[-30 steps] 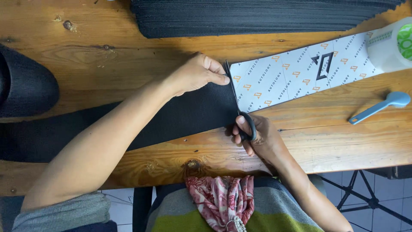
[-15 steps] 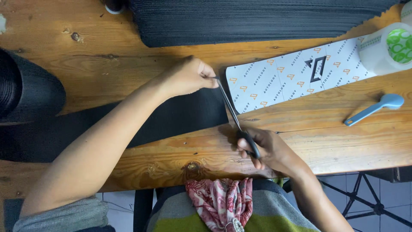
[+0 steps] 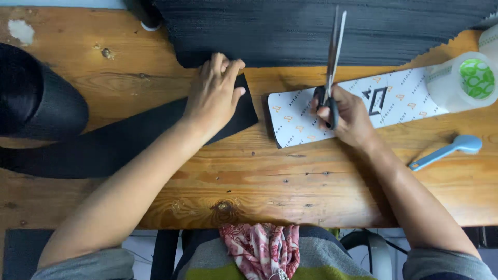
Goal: Cutting a strip of black material and applying a white adhesive label to it
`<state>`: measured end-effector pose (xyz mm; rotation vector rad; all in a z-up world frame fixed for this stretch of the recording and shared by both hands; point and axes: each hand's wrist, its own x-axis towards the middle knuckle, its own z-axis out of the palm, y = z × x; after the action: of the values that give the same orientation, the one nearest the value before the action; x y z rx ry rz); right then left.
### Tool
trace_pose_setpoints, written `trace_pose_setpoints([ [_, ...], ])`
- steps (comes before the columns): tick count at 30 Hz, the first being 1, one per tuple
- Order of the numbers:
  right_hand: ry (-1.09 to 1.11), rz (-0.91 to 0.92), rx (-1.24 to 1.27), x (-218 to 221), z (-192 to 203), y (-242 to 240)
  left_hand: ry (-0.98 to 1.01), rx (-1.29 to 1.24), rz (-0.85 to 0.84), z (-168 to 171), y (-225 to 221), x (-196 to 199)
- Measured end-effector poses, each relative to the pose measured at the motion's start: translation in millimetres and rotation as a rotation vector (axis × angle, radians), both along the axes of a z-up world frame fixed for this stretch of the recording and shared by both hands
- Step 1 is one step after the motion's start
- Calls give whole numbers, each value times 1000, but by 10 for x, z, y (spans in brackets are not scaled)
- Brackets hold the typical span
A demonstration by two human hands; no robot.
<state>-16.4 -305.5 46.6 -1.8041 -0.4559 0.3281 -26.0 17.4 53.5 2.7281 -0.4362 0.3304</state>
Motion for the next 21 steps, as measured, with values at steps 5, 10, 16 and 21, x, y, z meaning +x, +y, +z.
trace_pose_setpoints([
  [5, -229, 113, -187, 75, -362, 6, 264, -110, -42, 431, -22, -609],
  [10, -340, 170, -238, 62, -100, 60, 234, 67, -80, 318, -26, -858],
  [16, -351, 187, -256, 83, -151, 17, 130, 126, -129, 205, -27, -1026],
  [21, -357, 190, -309, 54, -188, 24, 153, 138, -196, 78, -47, -1245],
])
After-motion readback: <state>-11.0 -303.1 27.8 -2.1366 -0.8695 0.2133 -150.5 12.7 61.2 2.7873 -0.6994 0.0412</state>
